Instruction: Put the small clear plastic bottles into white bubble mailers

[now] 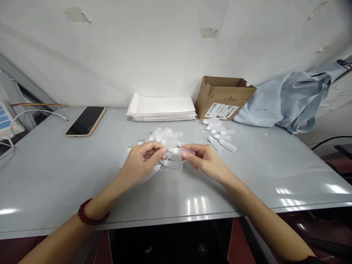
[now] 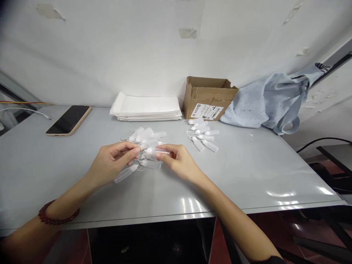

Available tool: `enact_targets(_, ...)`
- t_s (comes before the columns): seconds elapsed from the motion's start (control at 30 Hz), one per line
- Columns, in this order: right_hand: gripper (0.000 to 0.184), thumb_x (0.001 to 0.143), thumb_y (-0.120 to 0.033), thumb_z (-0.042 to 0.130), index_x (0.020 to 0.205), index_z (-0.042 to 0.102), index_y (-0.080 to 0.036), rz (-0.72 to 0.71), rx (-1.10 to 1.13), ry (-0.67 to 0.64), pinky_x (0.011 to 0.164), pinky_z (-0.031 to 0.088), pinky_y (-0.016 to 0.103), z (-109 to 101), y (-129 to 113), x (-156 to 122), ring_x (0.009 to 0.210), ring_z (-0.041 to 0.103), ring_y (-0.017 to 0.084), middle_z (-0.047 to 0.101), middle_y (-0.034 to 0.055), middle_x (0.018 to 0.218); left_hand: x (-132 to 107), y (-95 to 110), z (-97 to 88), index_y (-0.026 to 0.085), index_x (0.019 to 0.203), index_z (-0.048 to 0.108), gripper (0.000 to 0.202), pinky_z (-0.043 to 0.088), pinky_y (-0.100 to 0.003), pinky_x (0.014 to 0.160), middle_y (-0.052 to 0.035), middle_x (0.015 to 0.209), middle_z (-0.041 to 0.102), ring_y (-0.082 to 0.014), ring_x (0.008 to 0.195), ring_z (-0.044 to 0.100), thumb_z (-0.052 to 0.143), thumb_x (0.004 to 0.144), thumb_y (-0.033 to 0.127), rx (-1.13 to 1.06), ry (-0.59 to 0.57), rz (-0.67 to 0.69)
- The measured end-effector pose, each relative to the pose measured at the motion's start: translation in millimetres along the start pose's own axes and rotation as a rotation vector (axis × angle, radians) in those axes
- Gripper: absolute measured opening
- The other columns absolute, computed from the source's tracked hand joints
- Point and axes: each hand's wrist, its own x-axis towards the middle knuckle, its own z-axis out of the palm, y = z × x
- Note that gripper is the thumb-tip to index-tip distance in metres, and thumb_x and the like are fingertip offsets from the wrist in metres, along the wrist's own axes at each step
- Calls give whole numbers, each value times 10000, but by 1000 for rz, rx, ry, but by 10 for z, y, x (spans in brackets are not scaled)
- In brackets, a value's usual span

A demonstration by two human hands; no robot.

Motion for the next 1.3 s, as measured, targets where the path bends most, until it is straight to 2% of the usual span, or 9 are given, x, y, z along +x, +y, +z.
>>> enact_targets(0.2, 329, 815, -349, 590, 1043, 704, -141, -7, -14, -10, 455, 276, 225, 10, 55, 7, 471, 368, 72, 448, -42, 534, 8, -29, 18, 169, 703, 623, 151, 426, -165, 512, 49, 553, 547, -70, 511, 500, 581, 828, 244, 41, -5, 44)
enact_targets(0.63, 330, 802, -330, 603, 1041, 695, -121, 14, 17, -26, 436, 303, 220, 15, 74, 19, 420, 402, 62, 479, -44, 544, -2, -64, 44, 161, 732, 619, 157, 421, -179, 505, 33, 597, 581, -78, 526, 524, 558, 827, 271, 36, -44, 36)
enact_targets(1.0, 318, 795, -327, 612, 1022, 699, -122, 29, 43, -33, 425, 301, 217, 15, 64, -1, 420, 413, 53, 557, -18, 634, -23, -63, 46, 166, 732, 608, 161, 406, -185, 509, 46, 558, 538, -74, 511, 496, 555, 838, 276, 41, -57, 42)
enact_targets(1.3, 357, 794, -369, 614, 1039, 692, -121, 45, 45, -55, 425, 304, 223, 16, 80, 18, 424, 405, 53, 594, 4, 685, -9, -86, 50, 167, 746, 612, 165, 405, -190, 513, 38, 585, 560, -80, 527, 508, 551, 842, 286, 36, -86, 36)
